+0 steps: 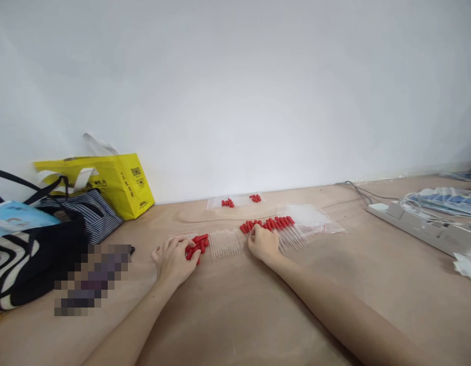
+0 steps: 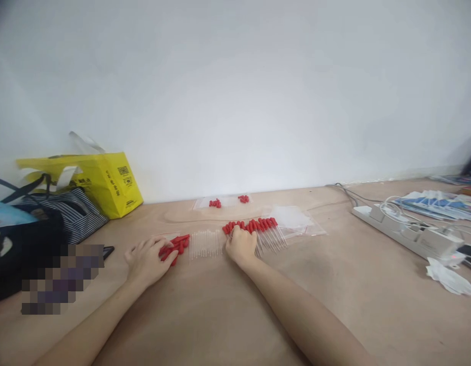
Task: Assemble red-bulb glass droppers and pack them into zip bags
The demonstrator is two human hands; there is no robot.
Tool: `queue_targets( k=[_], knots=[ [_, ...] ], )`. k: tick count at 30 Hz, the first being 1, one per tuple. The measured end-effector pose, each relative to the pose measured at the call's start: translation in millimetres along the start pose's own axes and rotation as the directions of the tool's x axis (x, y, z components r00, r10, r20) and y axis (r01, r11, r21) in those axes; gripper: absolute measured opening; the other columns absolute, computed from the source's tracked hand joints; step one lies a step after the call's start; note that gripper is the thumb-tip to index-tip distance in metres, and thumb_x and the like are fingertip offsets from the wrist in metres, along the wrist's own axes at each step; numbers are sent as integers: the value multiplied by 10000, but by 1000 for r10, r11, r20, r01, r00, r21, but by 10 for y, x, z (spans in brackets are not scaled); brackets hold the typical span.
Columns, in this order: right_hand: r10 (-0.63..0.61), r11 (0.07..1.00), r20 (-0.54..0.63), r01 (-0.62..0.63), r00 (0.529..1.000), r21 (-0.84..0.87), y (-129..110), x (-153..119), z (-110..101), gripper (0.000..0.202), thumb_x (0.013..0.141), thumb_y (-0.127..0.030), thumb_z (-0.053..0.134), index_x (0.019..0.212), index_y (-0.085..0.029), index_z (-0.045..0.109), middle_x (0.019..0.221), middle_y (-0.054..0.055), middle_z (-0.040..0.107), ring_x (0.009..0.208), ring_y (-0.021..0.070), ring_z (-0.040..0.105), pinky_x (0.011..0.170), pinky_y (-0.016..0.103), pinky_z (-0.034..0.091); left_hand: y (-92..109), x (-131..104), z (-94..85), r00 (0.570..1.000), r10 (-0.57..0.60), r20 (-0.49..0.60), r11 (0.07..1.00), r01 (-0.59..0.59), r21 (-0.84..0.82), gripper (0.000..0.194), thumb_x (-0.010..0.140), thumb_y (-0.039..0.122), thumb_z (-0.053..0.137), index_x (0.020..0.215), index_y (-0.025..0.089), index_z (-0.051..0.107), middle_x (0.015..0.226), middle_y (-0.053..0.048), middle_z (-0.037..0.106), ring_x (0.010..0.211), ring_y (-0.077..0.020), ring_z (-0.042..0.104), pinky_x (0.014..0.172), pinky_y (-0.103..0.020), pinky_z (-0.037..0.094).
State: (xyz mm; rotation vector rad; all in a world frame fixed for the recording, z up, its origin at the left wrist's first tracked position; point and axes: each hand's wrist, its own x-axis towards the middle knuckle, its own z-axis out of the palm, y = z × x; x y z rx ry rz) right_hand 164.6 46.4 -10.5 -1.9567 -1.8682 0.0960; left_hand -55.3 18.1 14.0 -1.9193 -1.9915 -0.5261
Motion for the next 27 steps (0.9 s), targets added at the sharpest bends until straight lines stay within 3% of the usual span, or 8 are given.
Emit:
queue_targets(
  k=[8,16,21,24,27],
  knots=[
    [-106,994,-68,106,992,5,-68,1,26,202,775,-276,434,771,-177,611,836,76,649,833,199,557,746,330,239,63,5,156,986,106,-126,994,-104,25,189,706,396,555,681,218,616,1027,-67,583,990,-260,448,884,-484,193],
    [-59,992,111,71,992,-106,-247,53,-14,226,754,-255,439,789,-149,635,834,122,652,803,222,576,760,366,242,92,12,217,987,95,-133,995,-92,29,182,687,356,556,623,201,626,973,-91,603,971,-270,469,874,-501,213],
    [-42,988,170,65,985,-137,-340,133,-3,200,720,-196,484,830,-135,639,858,142,652,821,241,583,778,387,238,108,11,159,966,136,-219,991,-128,46,140,676,286,540,605,192,616,953,-95,618,946,-275,487,872,-504,218],
    [-39,986,201,71,979,-153,-395,158,11,203,720,-146,475,826,-131,648,850,142,657,849,251,583,789,394,240,137,-33,90,930,209,-304,977,-209,32,115,678,256,535,628,183,610,947,-92,620,930,-272,499,885,-495,215],
    [-48,984,214,83,976,-158,-406,143,-14,228,744,-131,444,844,-121,649,861,156,655,849,250,586,786,393,259,213,-134,19,897,320,-305,928,-361,-89,99,691,250,535,651,197,608,896,-61,628,894,-252,514,852,-455,268]
  ],
)
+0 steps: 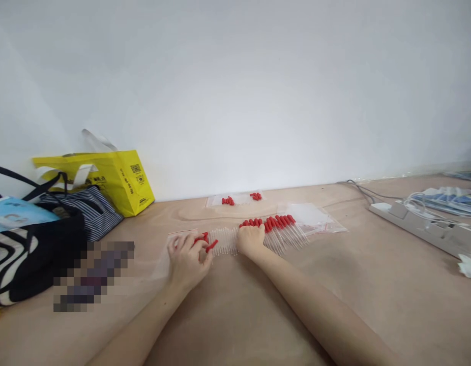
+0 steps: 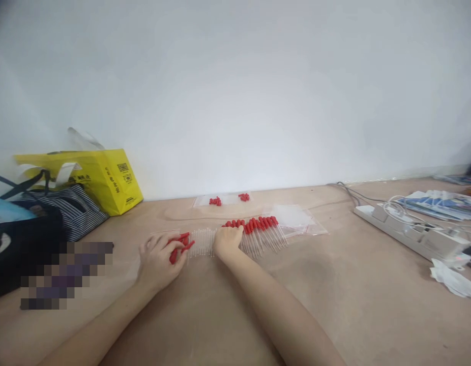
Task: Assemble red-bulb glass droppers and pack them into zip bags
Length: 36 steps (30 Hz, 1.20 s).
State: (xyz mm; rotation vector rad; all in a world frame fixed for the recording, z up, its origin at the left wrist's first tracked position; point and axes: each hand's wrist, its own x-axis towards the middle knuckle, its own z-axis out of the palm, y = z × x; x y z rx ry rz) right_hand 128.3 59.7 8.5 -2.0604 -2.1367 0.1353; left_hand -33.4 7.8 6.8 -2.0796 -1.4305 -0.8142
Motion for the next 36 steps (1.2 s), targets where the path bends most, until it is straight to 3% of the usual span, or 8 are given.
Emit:
queue_targets(
  k=[6,13,16,21,26,31,36],
  knots=[
    [-167,986,-11,167,986,7,316,-249,-154,260,800,-218,406,881,-106,627,946,159,629,883,230,567,732,311,331,278,-126,-46,969,200,145,941,-149,-304,58,687,193,531,681,206,587,887,-36,607,892,-224,502,811,-399,322],
    [-451,892,21,452,892,-35,897,-606,-175,172,797,-191,439,815,-113,591,869,118,620,842,198,545,720,263,345,350,-149,-13,947,230,223,911,-129,-392,105,684,175,522,766,199,583,891,-40,591,868,-220,497,789,-399,351],
    [-452,892,24,451,892,13,1003,-664,-130,142,796,-207,460,783,-133,580,843,95,613,809,187,540,707,262,352,348,-154,8,934,258,249,902,-140,-409,158,726,223,526,858,214,613,916,-47,592,882,-223,503,795,-402,358],
    [-438,888,-38,438,898,138,1026,-701,-118,76,755,-230,534,749,-160,563,814,59,596,796,175,522,694,258,357,345,-166,63,928,271,256,904,-154,-399,170,798,291,494,801,247,658,896,-43,602,857,-216,522,767,-392,368],
    [-415,856,-92,423,905,297,1010,-687,-39,151,705,-300,608,761,-173,550,802,30,576,786,158,499,684,243,359,374,-153,61,934,242,264,906,-120,-406,149,815,261,473,783,217,611,835,-24,626,814,-196,534,763,-371,344],
    [-382,876,-129,403,915,266,978,-678,84,89,777,-250,528,737,-173,548,797,31,574,796,158,490,711,257,335,385,-155,68,936,199,291,912,-68,-405,129,822,247,453,823,208,576,796,-7,636,794,-190,542,797,-378,309],
    [-292,917,-179,328,940,227,931,-716,85,120,842,-222,426,783,-168,516,825,46,589,818,167,505,728,286,292,388,-165,90,940,216,265,907,-92,-411,180,847,231,420,941,226,573,841,-13,655,804,-186,549,826,-398,270]
  ],
)
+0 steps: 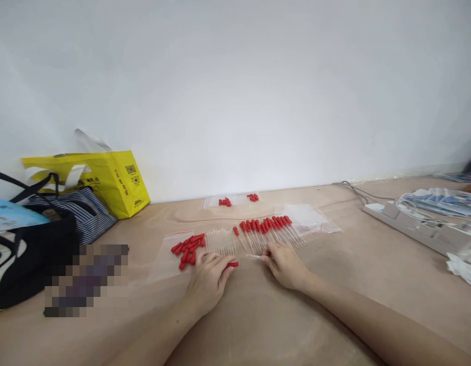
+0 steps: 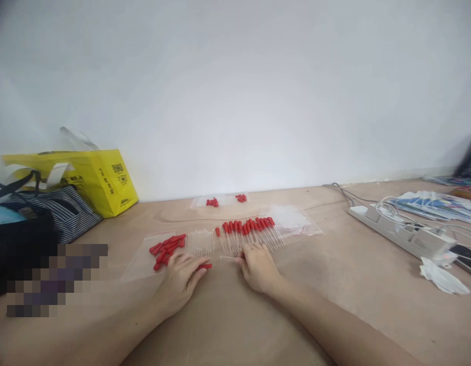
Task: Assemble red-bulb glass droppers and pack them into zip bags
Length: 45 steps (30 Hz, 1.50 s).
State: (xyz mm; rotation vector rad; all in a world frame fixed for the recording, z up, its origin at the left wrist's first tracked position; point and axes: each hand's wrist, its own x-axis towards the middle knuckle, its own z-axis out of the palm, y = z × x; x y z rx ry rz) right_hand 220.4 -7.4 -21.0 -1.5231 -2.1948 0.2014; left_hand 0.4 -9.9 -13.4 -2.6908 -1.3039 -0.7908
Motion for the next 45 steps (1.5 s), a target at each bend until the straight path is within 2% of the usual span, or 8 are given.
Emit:
queue_targets(
  k=[6,13,21,25,30,36,45],
  knots=[
    [-12,994,-7,13,1000,109,-122,-32,-19,138,865,-209,366,796,-172,480,807,28,609,755,154,533,728,291,262,32,7,-10,1000,-5,-4,1000,5,-11,207,862,233,389,913,234,590,830,-11,657,806,-182,552,859,-418,245],
    [-50,994,-5,50,999,99,-188,-43,12,125,859,-207,386,788,-170,482,798,22,619,753,146,549,717,277,240,48,7,-5,1000,-16,-21,999,15,-31,209,863,238,385,902,226,589,824,-17,656,799,-182,553,865,-421,254],
    [-188,963,-35,191,982,189,-174,-62,36,183,868,-199,384,835,-208,564,773,-19,633,723,113,552,711,263,251,51,10,11,998,-11,-62,998,7,-69,165,846,244,419,855,213,581,785,-6,653,763,-170,563,832,-390,282],
    [-237,958,-54,242,970,153,-163,-54,29,195,864,-202,396,846,-213,590,751,-12,615,717,109,539,682,251,258,73,2,7,996,-4,-85,998,-1,-59,167,835,254,431,774,207,580,717,6,644,707,-158,564,828,-380,287],
    [-296,951,-75,301,952,69,-156,-52,23,221,861,-203,383,830,-191,601,733,17,596,677,120,505,659,265,242,93,-9,-2,998,29,-58,997,-33,-74,180,841,270,419,771,204,571,698,-3,636,698,-160,557,857,-407,254],
    [-356,925,-126,368,926,92,-148,-38,93,244,859,-198,357,834,-183,599,712,25,579,661,128,486,657,272,238,123,-9,-14,998,56,-41,996,-59,-61,176,835,265,430,746,206,571,641,17,610,644,-153,546,854,-413,253],
    [-363,919,-126,377,923,111,-197,-46,125,240,850,-180,356,781,-176,585,682,19,559,642,124,478,661,270,264,135,-16,-16,997,76,-19,994,-78,-74,170,832,259,440,741,201,572,640,18,615,664,-152,549,877,-427,229]
  ],
)
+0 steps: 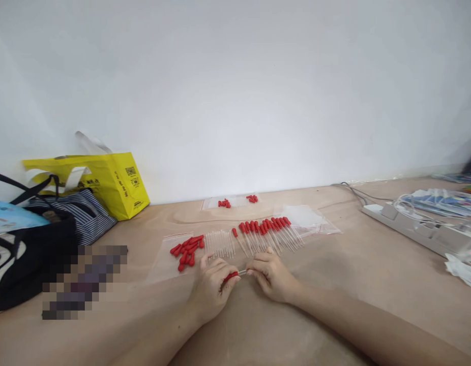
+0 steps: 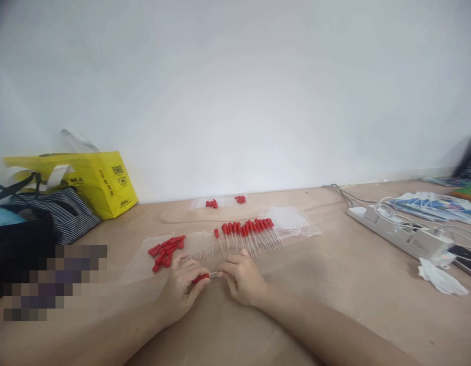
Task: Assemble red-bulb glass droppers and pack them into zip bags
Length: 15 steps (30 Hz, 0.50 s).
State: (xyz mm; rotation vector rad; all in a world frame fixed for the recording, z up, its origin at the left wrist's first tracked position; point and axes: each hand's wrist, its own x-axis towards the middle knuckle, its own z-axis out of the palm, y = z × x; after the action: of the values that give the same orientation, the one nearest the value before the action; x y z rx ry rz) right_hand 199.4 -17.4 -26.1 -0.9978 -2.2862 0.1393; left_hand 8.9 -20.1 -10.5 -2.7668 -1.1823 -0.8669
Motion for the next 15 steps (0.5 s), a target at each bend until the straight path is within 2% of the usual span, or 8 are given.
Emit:
queue_targets(
  k=[5,8,15],
  knots=[
    [7,1000,11,-7,1000,22,22,8,-13,236,865,-181,351,810,-177,580,714,19,568,665,121,486,674,267,283,-15,21,-1,1000,-5,11,1000,5,3,159,828,249,450,743,203,576,651,24,621,677,-145,549,881,-420,224],
    [-35,999,33,34,999,31,57,26,-55,217,867,-213,371,844,-176,584,748,27,569,698,129,484,670,260,300,-27,47,-23,1000,-6,15,1000,6,6,149,829,251,455,748,207,573,685,26,636,709,-147,548,897,-440,189],
    [-85,986,74,95,994,-140,51,5,-137,187,813,-196,449,892,-207,618,759,41,575,735,163,475,661,287,306,-77,53,-62,999,-10,30,998,8,65,134,839,290,454,798,241,571,765,32,655,781,-164,550,910,-443,159]
  ],
)
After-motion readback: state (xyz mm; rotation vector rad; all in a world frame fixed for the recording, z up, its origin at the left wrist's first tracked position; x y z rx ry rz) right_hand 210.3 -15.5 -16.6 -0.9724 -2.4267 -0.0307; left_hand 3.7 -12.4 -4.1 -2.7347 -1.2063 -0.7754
